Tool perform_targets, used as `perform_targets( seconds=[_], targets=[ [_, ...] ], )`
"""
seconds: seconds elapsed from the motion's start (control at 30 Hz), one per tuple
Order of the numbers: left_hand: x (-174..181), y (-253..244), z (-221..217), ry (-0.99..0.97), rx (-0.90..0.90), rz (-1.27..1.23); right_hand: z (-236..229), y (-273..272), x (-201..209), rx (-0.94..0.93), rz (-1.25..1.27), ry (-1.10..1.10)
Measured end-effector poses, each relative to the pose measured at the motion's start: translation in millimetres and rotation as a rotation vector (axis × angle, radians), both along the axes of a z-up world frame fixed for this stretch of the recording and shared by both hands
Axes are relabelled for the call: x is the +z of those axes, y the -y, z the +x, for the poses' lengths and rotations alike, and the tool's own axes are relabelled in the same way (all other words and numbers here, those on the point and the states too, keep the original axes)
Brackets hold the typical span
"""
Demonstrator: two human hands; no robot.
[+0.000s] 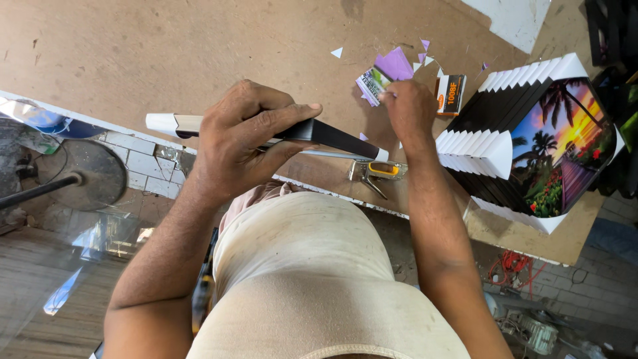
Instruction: The person assembles picture frames by placing printed images into black frames and securing them with white corner pieces. They repeatedly position the image, press down the corners, and stack completed frames on the table.
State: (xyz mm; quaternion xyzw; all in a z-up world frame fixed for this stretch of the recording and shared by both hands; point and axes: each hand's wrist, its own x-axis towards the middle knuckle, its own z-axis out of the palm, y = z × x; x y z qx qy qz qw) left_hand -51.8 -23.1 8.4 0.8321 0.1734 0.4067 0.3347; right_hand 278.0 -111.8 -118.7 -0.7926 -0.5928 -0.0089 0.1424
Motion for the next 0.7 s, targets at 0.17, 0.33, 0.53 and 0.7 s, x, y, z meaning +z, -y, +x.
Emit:
perform_targets(
  seconds=[0.17,0.33,0.53,0.7],
  targets=[
    [-3.3,-7.4,8.3,0.033,-0.012,0.072,-43.9,31.7,89.6,0.019,0.517,-0.922],
    [-1.6,-11.6,16.3,0.058,-0.067,0.013,-90.3,53.8,136.6,0.224,0.588,-1.213],
    [-5.9,-9.6,20.2,0.007,-0.043,-0.054,-105.1,38.6,123.9,0.286,0.513,-0.841],
    [-8.5,-17.0,30.2,0.248,-0.187,-0.042,-102.6,43.1,122.9,0.257,0.502,-0.923]
  ],
)
